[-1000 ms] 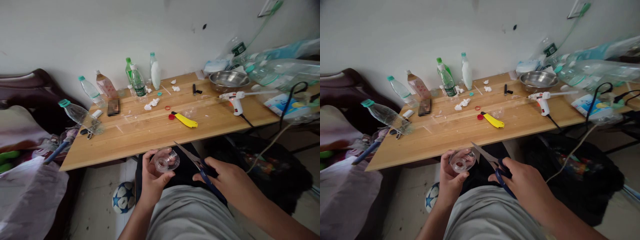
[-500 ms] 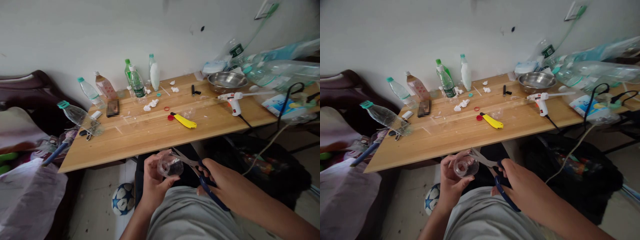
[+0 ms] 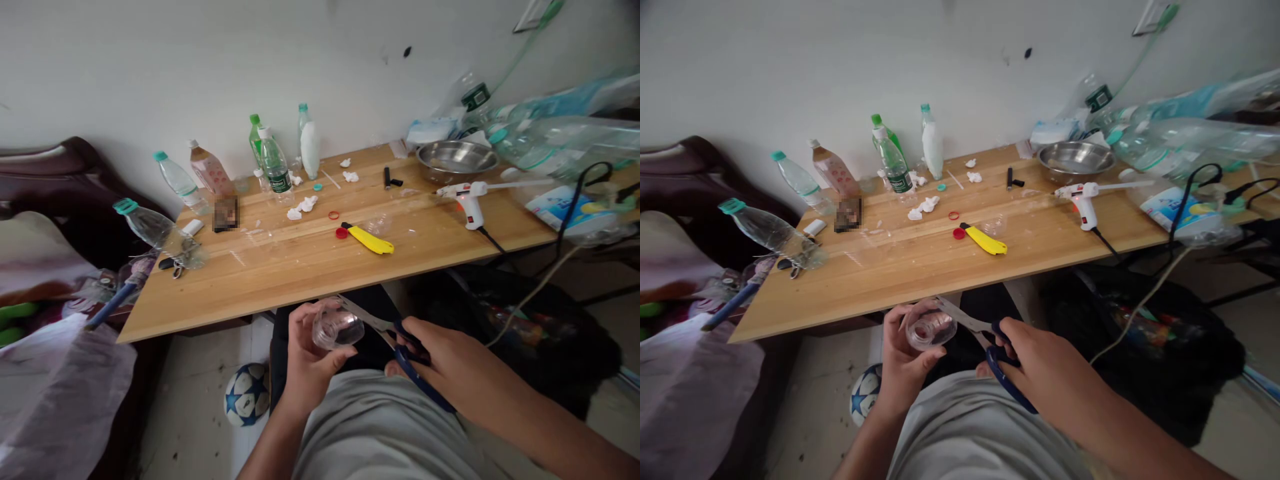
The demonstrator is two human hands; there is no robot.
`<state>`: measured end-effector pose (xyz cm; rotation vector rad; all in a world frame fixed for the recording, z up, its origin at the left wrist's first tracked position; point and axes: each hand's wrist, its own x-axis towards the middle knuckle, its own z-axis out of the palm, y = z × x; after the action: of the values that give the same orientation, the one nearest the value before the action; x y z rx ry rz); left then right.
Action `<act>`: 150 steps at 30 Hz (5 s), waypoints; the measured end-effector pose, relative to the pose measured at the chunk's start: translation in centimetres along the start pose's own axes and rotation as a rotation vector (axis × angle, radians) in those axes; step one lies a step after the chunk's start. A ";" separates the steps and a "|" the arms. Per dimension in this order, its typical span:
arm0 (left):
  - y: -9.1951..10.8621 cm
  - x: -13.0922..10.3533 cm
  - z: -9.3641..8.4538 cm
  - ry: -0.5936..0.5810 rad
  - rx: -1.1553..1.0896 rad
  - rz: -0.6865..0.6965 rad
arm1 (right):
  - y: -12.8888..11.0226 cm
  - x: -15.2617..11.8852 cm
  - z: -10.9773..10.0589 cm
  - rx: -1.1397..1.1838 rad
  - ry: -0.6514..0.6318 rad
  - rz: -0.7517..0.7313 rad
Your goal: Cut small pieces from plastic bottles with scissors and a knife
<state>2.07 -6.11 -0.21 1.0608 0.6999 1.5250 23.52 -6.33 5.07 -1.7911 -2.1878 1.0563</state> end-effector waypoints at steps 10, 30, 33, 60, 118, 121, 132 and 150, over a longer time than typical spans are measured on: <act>-0.1 0.1 0.1 -0.011 -0.084 -0.040 | -0.2 -0.1 -0.1 -0.072 0.062 -0.015; -0.3 0.0 0.0 -0.032 0.004 -0.005 | 0.3 -0.2 -0.8 0.060 0.035 -0.035; -0.1 -0.1 0.1 -0.026 0.067 0.032 | 0.4 -0.1 -0.5 0.015 0.017 -0.021; -0.4 0.1 -0.5 -0.017 0.058 -0.009 | 0.5 0.0 0.0 -0.169 0.117 -0.032; -0.7 -0.2 -1.9 -0.070 -0.247 -0.260 | 1.0 1.3 -0.8 -0.113 0.102 0.025; -0.8 -0.1 -2.0 -0.043 -0.214 -0.235 | 1.1 1.1 -1.2 0.061 0.026 -0.013; -1.2 -0.4 -2.2 -0.091 -0.173 -0.223 | 0.7 0.5 0.0 -0.024 0.011 -0.118; -0.7 -0.3 -1.4 0.022 -0.219 -0.318 | 0.6 0.6 0.2 -0.121 0.033 0.001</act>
<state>1.09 -6.08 -1.46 0.7309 0.6640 1.3051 23.76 -5.80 4.34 -1.8448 -2.2765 0.9054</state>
